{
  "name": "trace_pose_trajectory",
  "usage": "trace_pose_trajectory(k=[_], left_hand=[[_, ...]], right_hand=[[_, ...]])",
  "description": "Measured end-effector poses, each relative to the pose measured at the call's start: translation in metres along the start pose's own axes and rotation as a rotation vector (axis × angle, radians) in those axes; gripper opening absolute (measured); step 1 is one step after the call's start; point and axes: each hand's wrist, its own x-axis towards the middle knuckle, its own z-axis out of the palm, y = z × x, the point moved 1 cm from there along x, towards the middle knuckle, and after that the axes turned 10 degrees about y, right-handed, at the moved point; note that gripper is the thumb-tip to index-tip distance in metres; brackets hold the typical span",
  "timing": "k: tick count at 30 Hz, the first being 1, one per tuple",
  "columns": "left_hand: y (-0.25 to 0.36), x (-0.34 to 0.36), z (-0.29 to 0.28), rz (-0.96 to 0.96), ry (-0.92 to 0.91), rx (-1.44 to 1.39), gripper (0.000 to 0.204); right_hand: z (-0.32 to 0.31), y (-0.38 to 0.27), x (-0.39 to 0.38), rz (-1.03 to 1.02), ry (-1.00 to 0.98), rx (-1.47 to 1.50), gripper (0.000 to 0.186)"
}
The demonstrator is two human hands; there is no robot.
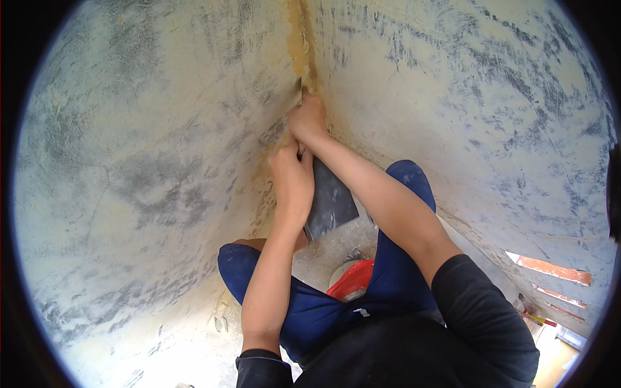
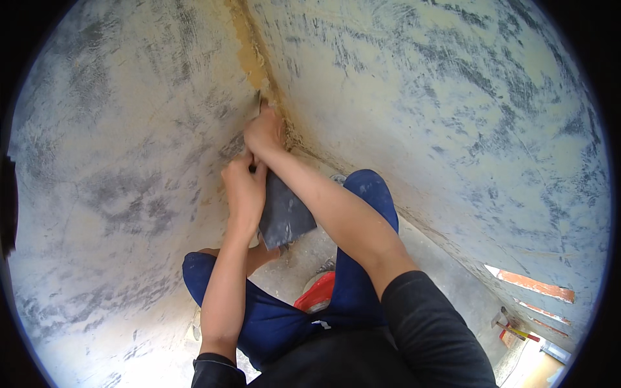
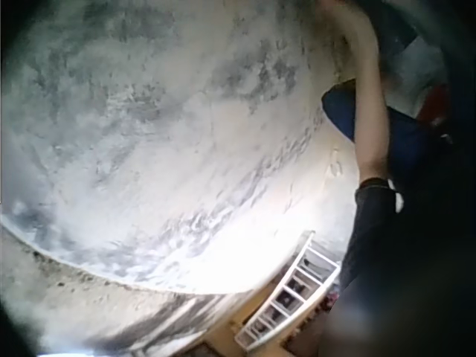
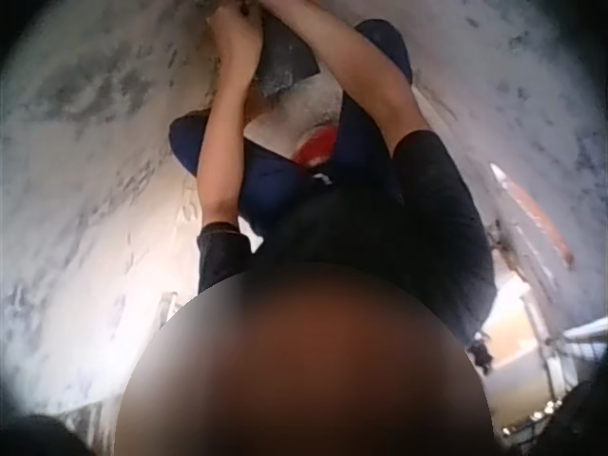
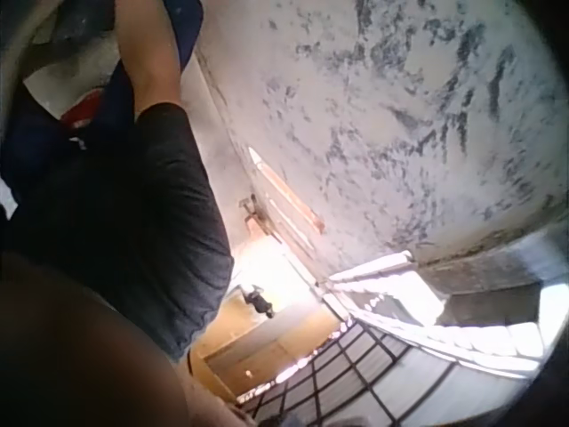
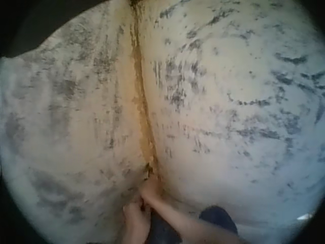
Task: Applying joint compound or putty to a wall corner and smoothing it with a putty knife.
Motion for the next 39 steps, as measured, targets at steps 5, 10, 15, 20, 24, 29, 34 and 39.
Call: trace_pose_trajectory(k=[5,10,15,20,24,29,34,39], left_hand=[[-0.008,-0.004,0.002,0.049,-0.003,0.023,0.018],[-0.004,0.004,0.002,0.022,-0.039,0.033,0.019],[0.001,0.003,0.000,-0.001,-0.011,0.053,0.020],[-0.003,-0.005,-0.002,0.007,-0.022,0.044,0.020],[-0.003,-0.003,0.000,0.032,-0.024,0.061,0.021],[0.003,0.000,-0.005,0.013,0.003,0.026,0.020],[-0.001,-0.004,-0.003,0.030,0.002,-0.019,0.020],[-0.002,-0.001,-0.002,0.053,0.018,-0.017,0.020]], right_hand=[[0.004,0.004,-0.006,0.020,0.002,-0.018,0.051],[0.000,0.002,0.003,0.189,-0.101,0.090,0.057],[0.002,0.001,0.005,0.197,-0.036,0.086,0.050],[-0.002,-0.006,-0.005,0.098,-0.062,0.013,0.052],[-0.007,-0.009,-0.003,0.092,-0.046,0.040,0.043],[-0.008,-0.015,-0.002,0.057,-0.041,0.050,0.044],[-0.002,-0.008,-0.008,0.042,0.052,0.069,0.044],[-0.005,-0.010,-0.002,0.018,-0.020,0.031,0.047]])
